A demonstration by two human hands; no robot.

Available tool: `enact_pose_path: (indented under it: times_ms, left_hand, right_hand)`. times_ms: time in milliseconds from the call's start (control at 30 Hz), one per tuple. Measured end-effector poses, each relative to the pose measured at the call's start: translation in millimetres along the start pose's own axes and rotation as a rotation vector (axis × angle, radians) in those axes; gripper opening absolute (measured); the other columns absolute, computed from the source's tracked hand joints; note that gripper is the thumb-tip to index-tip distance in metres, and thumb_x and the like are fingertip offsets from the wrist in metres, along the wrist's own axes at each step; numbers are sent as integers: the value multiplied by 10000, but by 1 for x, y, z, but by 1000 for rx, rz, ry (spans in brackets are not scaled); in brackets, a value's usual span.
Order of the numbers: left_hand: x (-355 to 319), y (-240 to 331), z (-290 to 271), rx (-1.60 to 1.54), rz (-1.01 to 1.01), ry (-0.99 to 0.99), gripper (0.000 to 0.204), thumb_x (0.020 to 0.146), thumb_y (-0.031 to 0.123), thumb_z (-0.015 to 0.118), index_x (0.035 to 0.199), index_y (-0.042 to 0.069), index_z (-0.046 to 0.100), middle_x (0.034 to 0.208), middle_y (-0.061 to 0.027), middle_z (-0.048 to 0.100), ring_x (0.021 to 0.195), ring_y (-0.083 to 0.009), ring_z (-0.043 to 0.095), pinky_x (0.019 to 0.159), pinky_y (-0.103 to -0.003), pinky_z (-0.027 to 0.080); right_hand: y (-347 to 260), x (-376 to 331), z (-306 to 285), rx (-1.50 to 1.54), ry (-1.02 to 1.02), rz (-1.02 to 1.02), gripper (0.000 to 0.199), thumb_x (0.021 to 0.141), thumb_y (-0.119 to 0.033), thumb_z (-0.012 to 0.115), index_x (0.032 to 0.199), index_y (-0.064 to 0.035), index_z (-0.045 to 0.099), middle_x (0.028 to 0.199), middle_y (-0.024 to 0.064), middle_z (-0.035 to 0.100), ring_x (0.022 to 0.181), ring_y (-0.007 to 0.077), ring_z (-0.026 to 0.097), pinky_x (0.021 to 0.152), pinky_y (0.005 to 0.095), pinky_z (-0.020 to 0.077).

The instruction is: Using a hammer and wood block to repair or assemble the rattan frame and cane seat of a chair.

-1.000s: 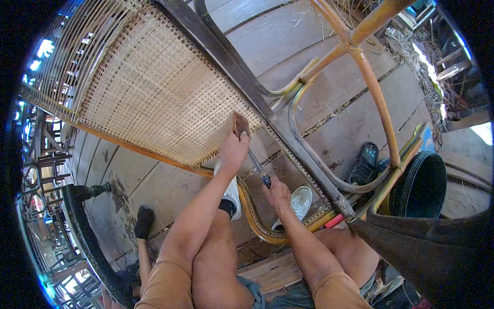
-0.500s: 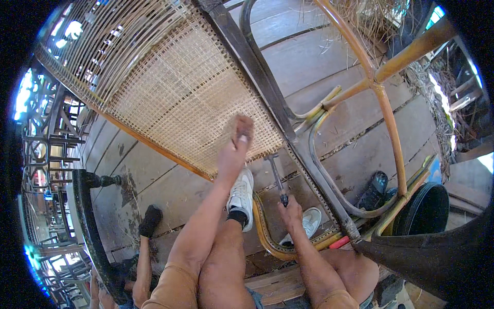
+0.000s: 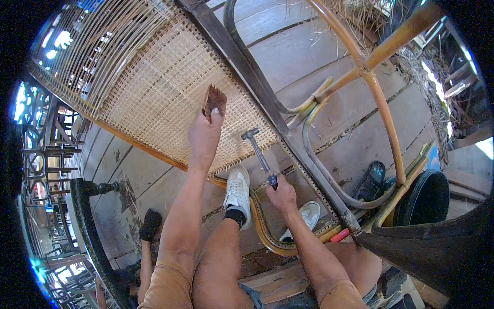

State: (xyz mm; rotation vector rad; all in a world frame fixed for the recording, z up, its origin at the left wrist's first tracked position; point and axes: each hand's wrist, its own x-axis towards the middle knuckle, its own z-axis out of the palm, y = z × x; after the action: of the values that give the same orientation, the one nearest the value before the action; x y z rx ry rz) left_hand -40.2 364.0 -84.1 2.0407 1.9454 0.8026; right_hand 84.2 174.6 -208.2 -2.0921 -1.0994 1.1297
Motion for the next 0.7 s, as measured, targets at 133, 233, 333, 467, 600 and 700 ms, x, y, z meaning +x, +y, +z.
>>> enact_pose_path:
  times_ms: [133, 233, 333, 467, 600, 700]
  left_hand:
    - [3, 9, 7, 23, 5, -9, 322, 846, 315, 504, 841, -3, 560, 714, -235, 616, 681, -420, 606, 657, -499, 475]
    - [3, 23, 5, 93, -10, -3, 318, 845, 304, 494, 848, -9, 552, 710, -238, 619, 677, -423, 609, 654, -505, 477]
    - [5, 26, 4, 213, -16, -18, 322, 846, 305, 489, 876, -11, 545, 713, -235, 623, 676, -413, 616, 656, -508, 478]
    - [8, 23, 9, 177, 54, -5, 328, 848, 304, 490, 902, -15, 542, 726, -235, 627, 684, -406, 622, 663, -507, 483]
    - [11, 27, 11, 259, 17, -9, 332, 851, 303, 489, 913, -19, 543, 729, -231, 629, 692, -402, 624, 668, -496, 487]
    - [11, 28, 8, 233, 51, 28, 333, 855, 301, 487, 910, -24, 541, 727, -232, 629, 693, -399, 626, 675, -489, 488]
  right_hand:
    - [2, -1, 3, 22, 11, -4, 290, 753, -256, 607, 920, -25, 550, 772, 232, 615, 769, 409, 604, 694, 471, 464]
    - [2, 3, 3, -25, -19, -41, 306, 767, -281, 583, 950, -38, 550, 810, 242, 617, 795, 419, 599, 713, 486, 469]
    - [-8, 13, 3, -83, -51, -144, 283, 777, -259, 578, 954, -41, 553, 809, 234, 620, 788, 405, 605, 702, 483, 474]
    - [-35, 34, -16, -108, -58, -264, 249, 785, -231, 580, 937, -37, 545, 768, 224, 616, 750, 401, 605, 670, 479, 480]
    - [-65, 60, -36, -200, -113, -397, 221, 790, -218, 591, 898, -36, 528, 739, 221, 604, 731, 402, 597, 650, 477, 472]
    - [-82, 62, -43, -190, -89, -398, 208, 794, -215, 594, 884, -43, 523, 763, 223, 602, 757, 394, 596, 659, 472, 467]
